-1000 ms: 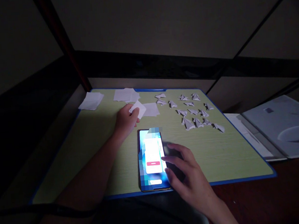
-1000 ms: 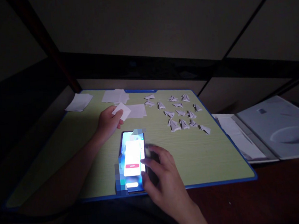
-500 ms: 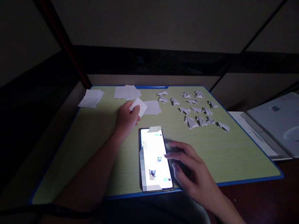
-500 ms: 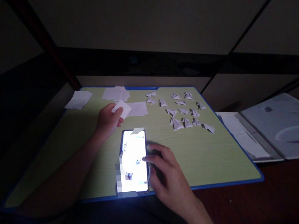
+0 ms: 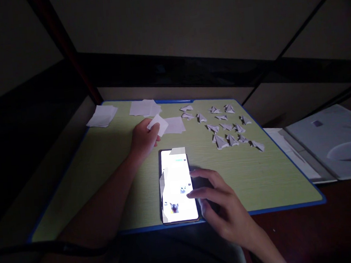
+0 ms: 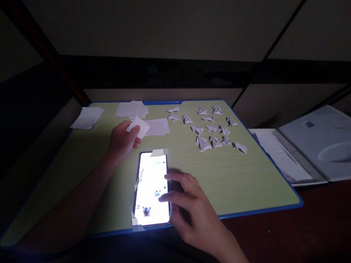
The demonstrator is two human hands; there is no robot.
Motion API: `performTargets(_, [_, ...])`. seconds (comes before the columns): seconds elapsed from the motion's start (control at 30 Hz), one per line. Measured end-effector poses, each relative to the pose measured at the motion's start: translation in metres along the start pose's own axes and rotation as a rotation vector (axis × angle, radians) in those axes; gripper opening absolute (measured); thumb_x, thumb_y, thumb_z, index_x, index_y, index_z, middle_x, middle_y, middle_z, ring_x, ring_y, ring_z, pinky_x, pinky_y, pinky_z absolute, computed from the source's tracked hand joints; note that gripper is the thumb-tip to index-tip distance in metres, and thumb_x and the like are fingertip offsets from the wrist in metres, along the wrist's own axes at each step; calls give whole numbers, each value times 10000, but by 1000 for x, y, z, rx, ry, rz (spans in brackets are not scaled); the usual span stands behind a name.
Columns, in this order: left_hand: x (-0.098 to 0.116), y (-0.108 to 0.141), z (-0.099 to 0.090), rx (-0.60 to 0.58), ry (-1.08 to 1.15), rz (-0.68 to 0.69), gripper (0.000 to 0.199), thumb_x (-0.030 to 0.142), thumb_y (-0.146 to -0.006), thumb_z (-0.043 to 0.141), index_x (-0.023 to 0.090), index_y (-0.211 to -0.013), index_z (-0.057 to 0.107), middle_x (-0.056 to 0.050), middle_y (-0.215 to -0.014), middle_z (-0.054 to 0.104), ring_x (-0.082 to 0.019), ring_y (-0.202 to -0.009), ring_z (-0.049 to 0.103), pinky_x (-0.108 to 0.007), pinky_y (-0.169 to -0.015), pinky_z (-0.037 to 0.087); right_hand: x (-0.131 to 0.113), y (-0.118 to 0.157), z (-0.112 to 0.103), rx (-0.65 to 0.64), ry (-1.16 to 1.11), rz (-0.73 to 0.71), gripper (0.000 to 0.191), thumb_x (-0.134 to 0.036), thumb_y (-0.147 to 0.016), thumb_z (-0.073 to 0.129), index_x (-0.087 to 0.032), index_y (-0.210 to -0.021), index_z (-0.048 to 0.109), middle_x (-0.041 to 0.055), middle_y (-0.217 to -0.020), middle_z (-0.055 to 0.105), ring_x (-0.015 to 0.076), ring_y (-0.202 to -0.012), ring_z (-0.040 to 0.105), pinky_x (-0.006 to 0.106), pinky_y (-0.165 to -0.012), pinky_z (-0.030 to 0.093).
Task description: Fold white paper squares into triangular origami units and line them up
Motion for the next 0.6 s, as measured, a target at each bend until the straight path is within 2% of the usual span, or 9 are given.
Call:
performTargets(0.13, [-1,-1,0,-4,14,4,144,292,-800,561,153,-773,589,19,-490,555,-100,-372,495,-181,-352,355,-11,2,4,-107,-18,-126,406,-26,-750,522,-294,-972,732,-2,-1406,523,259,-1348,440,512,-1077,426])
performTargets(0.27, [-3,-2,1,-17,20,12,151,301,-804,558,155,-779,585,24,-494,551,-101,-381,501,-173,-344,353,-14,2,7,-194,-27,-159,449,-28,-668,533,-300,-940,764,-17,-1414,530,274,-1382,407,535,-1121,379])
performTargets(0.5, [-1,0,0,-12,7,-8,148,297,-795,557,153,-782,587,21,-496,550,-105,-395,511,-169,-346,362,-8,0,5,-97,-27,-91,395,-13,-754,500,-266,-900,765,8,-1381,555,265,-1352,432,518,-1073,426])
performTargets(0.6, [0,1,1,-18,13,-9,148,296,-796,558,152,-795,594,22,-497,553,-106,-395,508,-170,-346,366,-7,0,5,-89,-28,-78,404,2,-734,490,-258,-882,761,7,-1369,564,264,-1330,449,512,-1058,436])
Point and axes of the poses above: each hand's wrist, its own y-axis away from the middle knuckle, its own z-axis out of the palm, x = y × z, the point moved 8 cm from there along -y, towards the middle knuckle
